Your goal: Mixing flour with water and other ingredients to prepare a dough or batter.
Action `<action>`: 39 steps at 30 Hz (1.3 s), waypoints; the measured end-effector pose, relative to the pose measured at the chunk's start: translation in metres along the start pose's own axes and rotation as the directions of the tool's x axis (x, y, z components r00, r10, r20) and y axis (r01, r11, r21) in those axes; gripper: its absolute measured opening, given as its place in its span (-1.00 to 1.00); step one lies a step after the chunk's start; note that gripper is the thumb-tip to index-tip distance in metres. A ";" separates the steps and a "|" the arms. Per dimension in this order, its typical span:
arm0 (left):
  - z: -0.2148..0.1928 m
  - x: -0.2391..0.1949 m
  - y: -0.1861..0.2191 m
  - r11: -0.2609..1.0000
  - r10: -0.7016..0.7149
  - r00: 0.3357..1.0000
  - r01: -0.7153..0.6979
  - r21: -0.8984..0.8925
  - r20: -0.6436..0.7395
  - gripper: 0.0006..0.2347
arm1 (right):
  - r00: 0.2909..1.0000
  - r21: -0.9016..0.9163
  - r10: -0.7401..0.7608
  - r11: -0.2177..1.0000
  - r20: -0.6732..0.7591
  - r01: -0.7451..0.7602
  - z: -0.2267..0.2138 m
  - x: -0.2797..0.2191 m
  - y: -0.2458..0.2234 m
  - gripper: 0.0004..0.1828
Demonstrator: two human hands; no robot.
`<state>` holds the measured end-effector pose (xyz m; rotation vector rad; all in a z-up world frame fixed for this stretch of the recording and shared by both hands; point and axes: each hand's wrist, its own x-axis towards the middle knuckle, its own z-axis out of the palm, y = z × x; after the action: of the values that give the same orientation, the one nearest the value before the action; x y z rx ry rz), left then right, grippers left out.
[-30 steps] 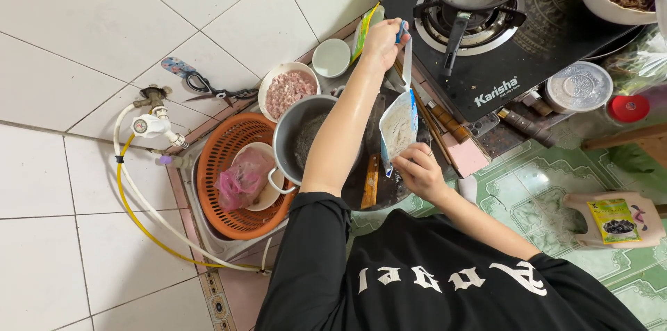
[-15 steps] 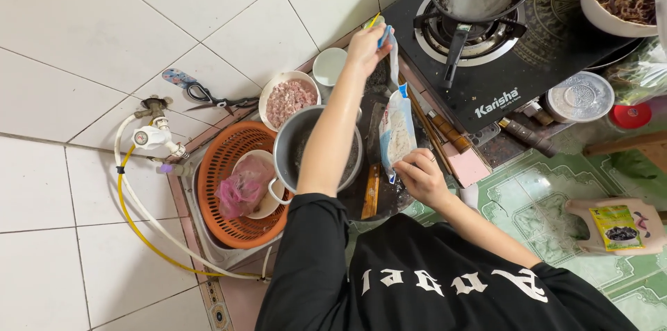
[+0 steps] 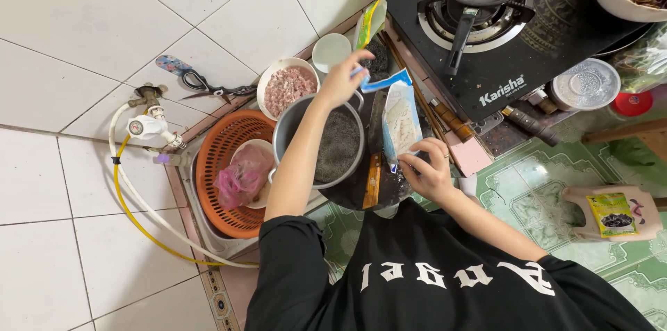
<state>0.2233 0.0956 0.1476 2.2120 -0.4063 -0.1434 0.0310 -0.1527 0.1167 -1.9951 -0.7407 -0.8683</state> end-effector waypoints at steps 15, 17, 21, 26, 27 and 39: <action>0.053 0.036 -0.027 0.887 0.303 0.764 -0.007 -0.462 0.570 -0.43 | 0.969 0.181 0.241 0.956 -0.045 -0.230 0.025 -0.038 0.003 -0.77; 0.046 0.033 -0.013 0.854 0.353 0.751 -0.015 -0.520 0.558 -0.42 | 0.966 0.192 0.254 0.951 -0.047 -0.240 0.032 -0.044 0.004 -0.78; 0.031 0.024 0.028 0.559 0.419 0.739 0.247 -0.791 0.527 -0.38 | 0.958 0.177 0.276 0.949 -0.073 -0.260 0.042 -0.049 0.002 -0.80; 0.038 0.026 0.009 0.608 0.389 0.750 0.227 -0.761 0.535 -0.53 | 0.966 0.043 0.223 0.975 -0.135 -0.219 0.039 -0.040 -0.006 -0.80; 0.042 0.025 0.003 0.630 0.361 0.766 0.220 -0.745 0.531 -0.58 | 0.967 -0.087 0.207 0.971 -0.148 -0.221 0.036 -0.038 -0.010 -0.79; 0.069 0.035 -0.027 0.743 0.367 0.861 -0.045 -0.667 0.351 -0.86 | 0.918 0.035 0.380 0.925 -0.117 -0.379 0.036 -0.052 -0.017 0.19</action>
<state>0.2462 0.0483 0.0845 1.4101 -0.7493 -0.6082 -0.0010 -0.1232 0.0677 -1.9657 -0.2711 -0.7399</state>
